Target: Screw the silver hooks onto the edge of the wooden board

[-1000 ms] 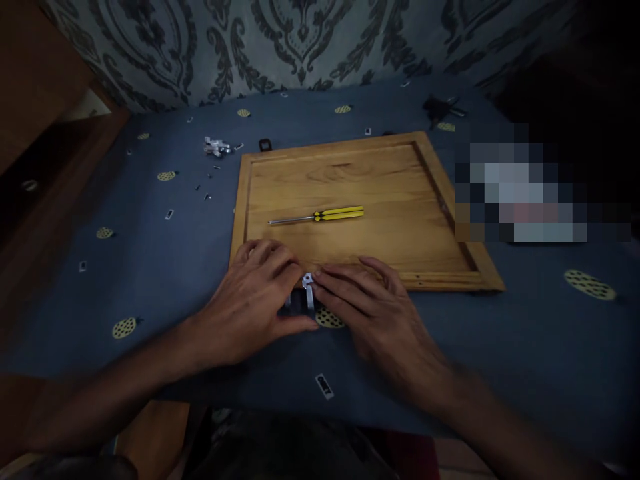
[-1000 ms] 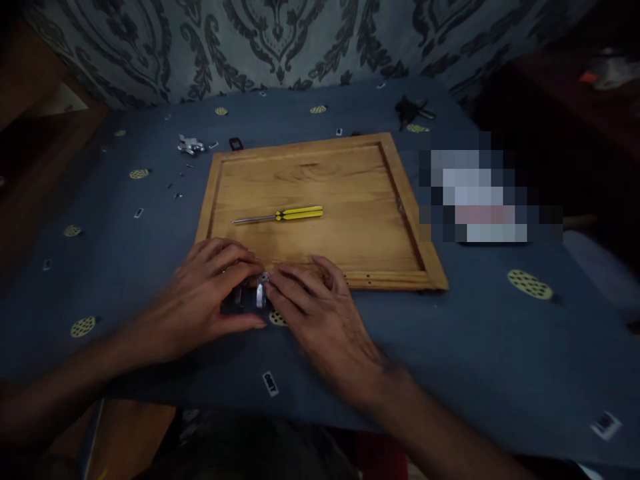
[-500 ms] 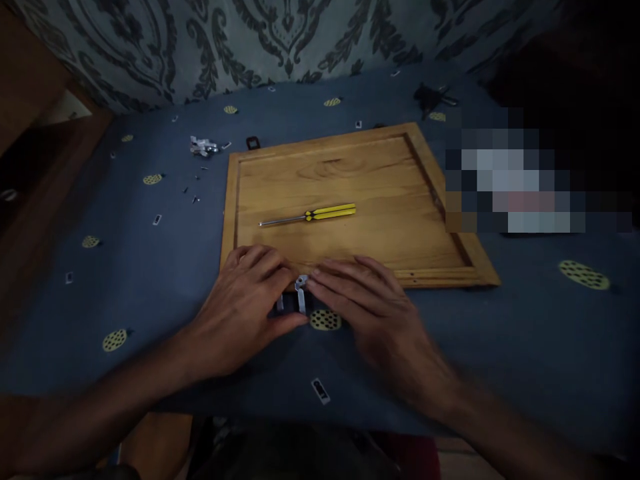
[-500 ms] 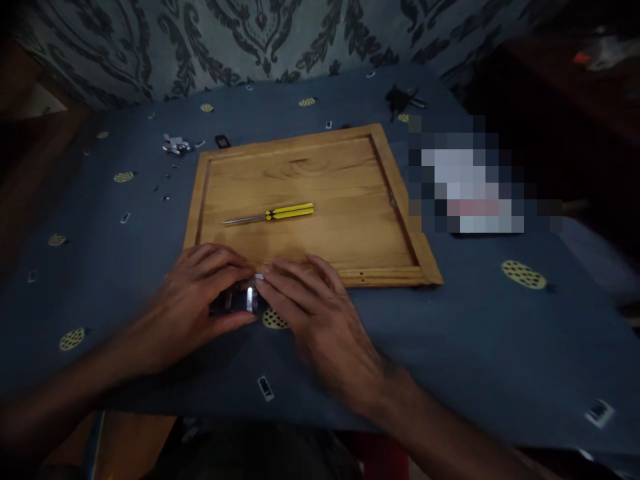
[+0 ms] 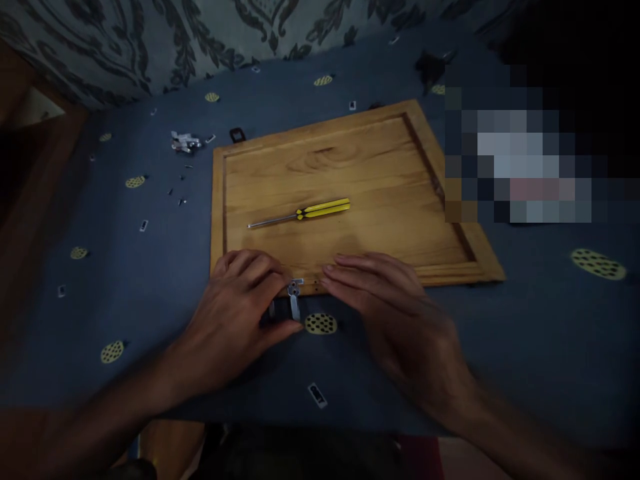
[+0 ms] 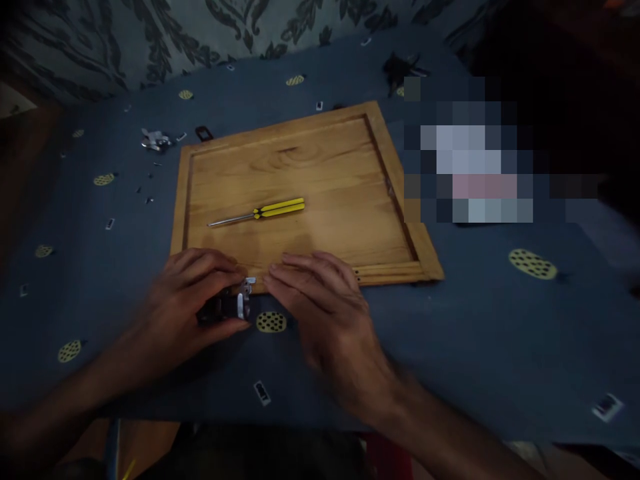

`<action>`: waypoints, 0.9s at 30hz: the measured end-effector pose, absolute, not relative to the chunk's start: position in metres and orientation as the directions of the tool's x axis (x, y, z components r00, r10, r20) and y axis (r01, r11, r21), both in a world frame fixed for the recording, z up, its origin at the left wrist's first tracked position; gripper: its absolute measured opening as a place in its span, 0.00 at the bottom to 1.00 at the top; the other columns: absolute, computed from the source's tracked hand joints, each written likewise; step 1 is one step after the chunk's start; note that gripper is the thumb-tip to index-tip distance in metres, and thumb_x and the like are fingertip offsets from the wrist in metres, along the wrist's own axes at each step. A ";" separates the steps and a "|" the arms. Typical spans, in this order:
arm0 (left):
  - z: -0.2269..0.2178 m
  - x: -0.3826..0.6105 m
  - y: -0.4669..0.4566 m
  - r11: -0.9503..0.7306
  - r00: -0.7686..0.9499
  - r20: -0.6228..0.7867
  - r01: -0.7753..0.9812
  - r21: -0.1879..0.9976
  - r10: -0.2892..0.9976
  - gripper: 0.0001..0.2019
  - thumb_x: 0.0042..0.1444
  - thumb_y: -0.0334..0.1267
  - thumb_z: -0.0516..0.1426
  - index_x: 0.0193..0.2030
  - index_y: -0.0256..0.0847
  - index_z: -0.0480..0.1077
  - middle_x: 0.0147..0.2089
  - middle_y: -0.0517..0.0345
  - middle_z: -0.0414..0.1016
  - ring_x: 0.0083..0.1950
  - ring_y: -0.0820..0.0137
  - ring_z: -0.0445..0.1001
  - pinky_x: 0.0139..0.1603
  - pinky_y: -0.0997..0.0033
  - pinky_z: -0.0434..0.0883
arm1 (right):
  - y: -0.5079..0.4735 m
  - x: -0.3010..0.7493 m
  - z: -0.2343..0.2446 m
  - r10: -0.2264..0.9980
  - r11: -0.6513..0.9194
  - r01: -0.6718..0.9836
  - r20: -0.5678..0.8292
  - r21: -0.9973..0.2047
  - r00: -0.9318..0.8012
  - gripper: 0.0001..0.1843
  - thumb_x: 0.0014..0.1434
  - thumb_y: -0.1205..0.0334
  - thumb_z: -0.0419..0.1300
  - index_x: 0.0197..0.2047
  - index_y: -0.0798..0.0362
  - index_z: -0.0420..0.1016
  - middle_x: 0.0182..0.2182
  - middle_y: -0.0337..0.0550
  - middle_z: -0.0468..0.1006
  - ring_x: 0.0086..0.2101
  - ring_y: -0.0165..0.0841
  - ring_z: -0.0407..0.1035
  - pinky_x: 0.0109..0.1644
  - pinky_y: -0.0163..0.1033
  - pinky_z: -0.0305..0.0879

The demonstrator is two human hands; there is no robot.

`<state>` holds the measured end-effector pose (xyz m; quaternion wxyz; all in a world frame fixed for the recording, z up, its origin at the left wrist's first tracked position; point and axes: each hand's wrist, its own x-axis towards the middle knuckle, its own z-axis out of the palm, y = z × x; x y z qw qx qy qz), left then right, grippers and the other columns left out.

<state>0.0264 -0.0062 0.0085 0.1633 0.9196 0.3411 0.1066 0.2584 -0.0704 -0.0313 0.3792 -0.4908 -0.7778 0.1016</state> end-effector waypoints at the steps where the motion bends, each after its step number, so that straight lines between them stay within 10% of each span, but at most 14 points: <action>1: 0.008 0.027 -0.006 -0.714 0.745 0.086 0.591 0.375 0.661 0.16 0.62 0.45 0.68 0.49 0.40 0.74 0.51 0.51 0.79 0.54 0.56 0.74 0.55 0.51 0.70 | -0.070 0.259 -0.031 0.842 0.497 0.686 0.487 -0.531 -0.234 0.20 0.68 0.77 0.54 0.55 0.49 0.80 0.52 0.42 0.87 0.56 0.38 0.78 0.67 0.51 0.70; 27: 0.007 0.028 -0.002 -0.700 0.746 0.063 0.587 0.408 0.663 0.15 0.68 0.50 0.62 0.50 0.40 0.73 0.50 0.49 0.80 0.54 0.54 0.75 0.58 0.49 0.70 | -0.062 0.259 -0.034 0.855 0.488 0.665 0.464 -0.566 -0.232 0.18 0.65 0.78 0.59 0.51 0.49 0.81 0.48 0.45 0.88 0.54 0.39 0.80 0.63 0.52 0.75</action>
